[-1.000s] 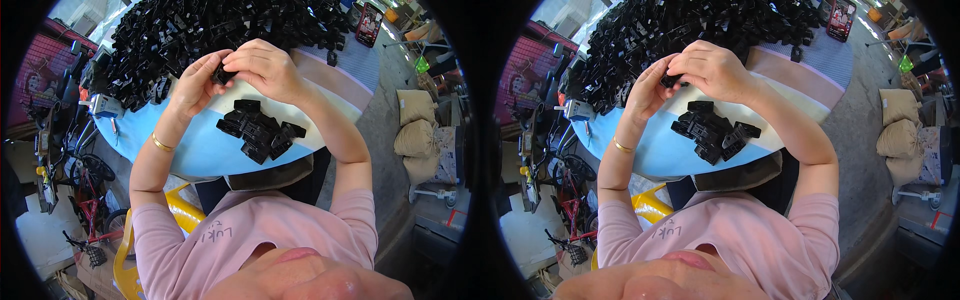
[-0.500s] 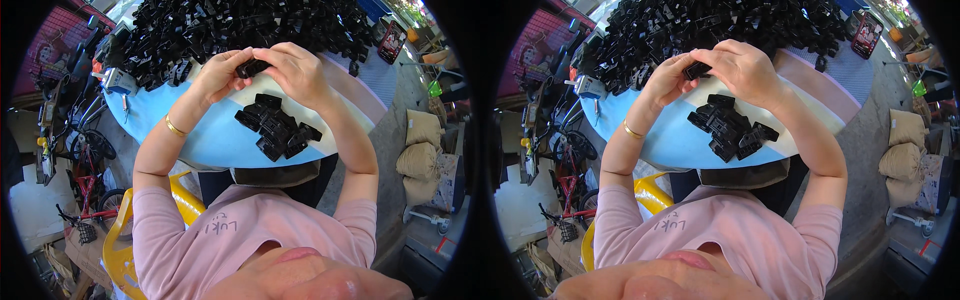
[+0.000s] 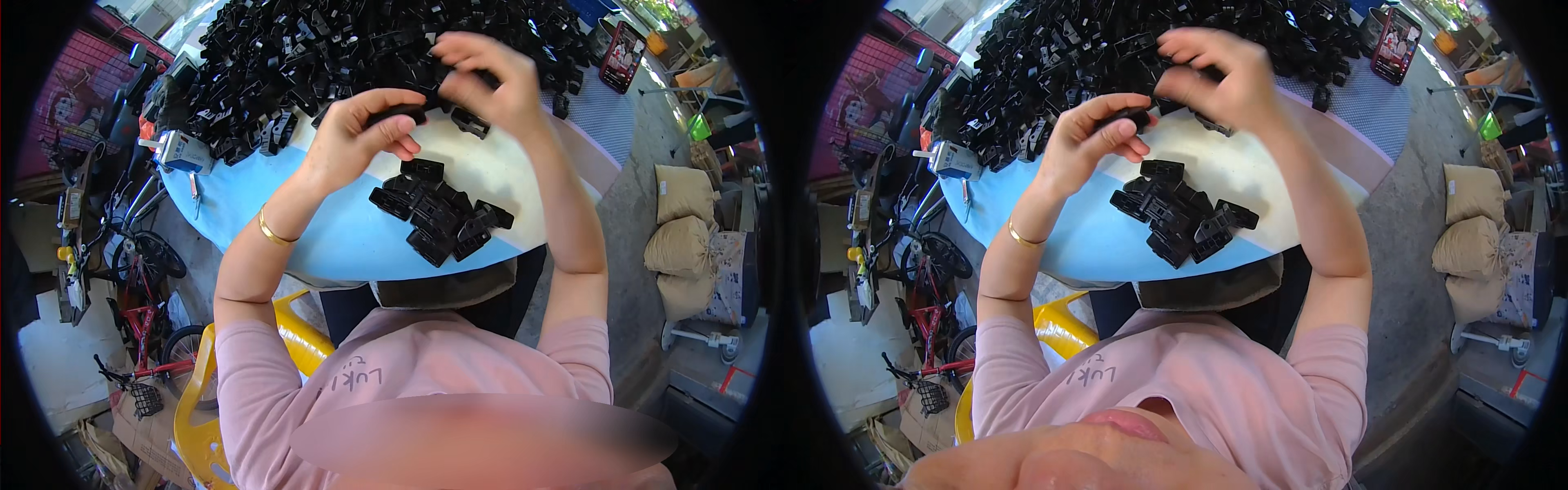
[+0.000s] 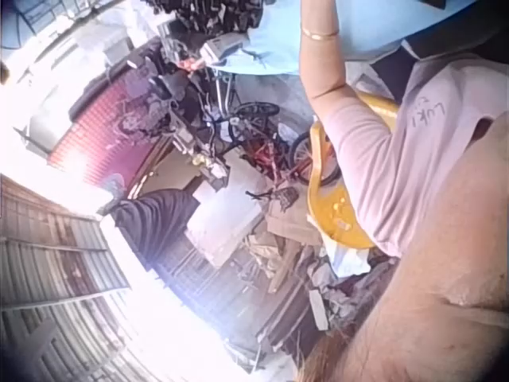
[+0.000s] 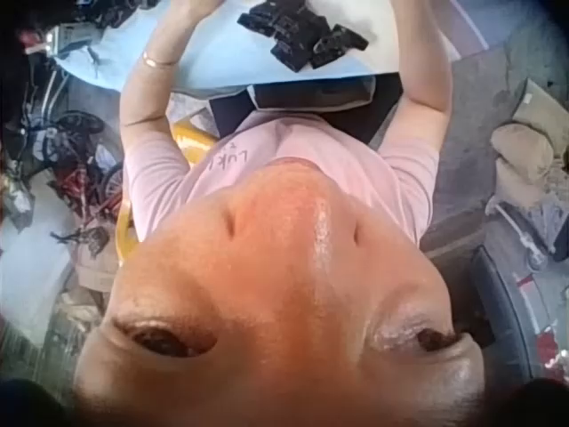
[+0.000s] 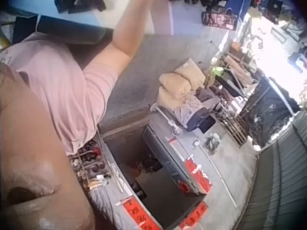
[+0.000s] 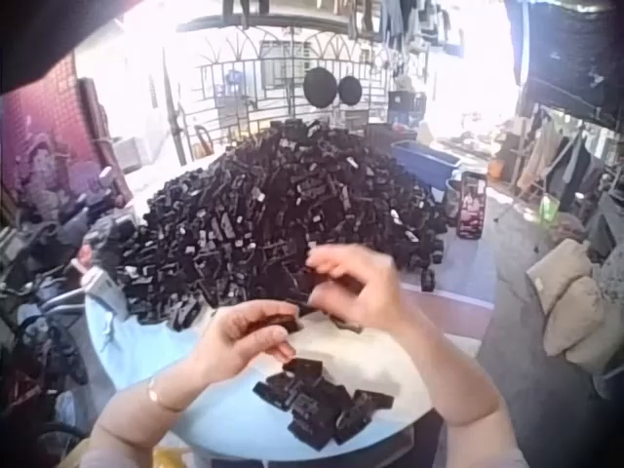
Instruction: Manually assembling small black plastic components by snapping two halves together.
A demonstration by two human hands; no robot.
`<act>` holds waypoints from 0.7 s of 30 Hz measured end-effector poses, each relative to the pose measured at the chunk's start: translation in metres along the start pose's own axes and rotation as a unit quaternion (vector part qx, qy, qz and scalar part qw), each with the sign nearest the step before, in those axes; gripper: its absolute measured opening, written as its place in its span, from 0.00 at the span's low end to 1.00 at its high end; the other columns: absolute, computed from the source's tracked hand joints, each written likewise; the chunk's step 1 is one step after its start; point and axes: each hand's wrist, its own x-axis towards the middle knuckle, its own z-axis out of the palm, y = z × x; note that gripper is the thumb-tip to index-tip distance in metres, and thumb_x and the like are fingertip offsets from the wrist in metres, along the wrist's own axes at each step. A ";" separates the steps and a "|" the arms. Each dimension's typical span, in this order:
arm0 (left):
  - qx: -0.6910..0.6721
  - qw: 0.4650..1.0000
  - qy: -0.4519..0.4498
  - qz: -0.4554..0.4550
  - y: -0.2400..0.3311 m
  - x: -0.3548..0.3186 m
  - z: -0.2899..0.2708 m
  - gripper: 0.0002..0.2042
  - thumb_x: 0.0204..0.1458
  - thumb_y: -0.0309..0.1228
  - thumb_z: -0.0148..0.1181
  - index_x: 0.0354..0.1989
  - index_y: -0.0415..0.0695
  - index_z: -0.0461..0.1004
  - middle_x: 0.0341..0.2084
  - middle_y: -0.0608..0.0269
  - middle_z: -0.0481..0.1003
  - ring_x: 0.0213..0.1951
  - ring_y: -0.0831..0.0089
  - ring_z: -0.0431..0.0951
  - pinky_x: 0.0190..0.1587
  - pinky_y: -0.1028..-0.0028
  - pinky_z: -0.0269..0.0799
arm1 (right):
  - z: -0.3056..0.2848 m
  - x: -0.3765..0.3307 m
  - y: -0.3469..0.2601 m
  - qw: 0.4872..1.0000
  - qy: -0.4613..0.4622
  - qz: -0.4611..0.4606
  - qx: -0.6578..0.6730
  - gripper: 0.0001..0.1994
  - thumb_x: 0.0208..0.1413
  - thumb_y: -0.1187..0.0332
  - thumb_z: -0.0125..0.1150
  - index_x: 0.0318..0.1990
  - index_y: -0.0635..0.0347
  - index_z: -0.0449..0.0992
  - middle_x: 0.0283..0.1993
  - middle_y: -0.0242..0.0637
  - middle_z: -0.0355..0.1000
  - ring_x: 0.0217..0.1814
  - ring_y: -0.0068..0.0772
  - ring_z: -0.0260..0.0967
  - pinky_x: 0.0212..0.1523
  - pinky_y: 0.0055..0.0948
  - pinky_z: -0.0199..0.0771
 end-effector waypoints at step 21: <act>0.675 0.694 0.146 0.206 -0.033 0.007 -0.011 0.13 0.36 0.29 0.65 0.34 0.43 0.74 0.42 0.62 0.67 0.48 0.62 0.63 0.47 0.67 0.61 | -0.038 -0.003 0.041 0.936 0.092 0.181 -0.288 0.12 0.50 0.64 0.60 0.41 0.55 0.78 0.31 0.35 0.76 0.34 0.27 0.74 0.35 0.25 0.73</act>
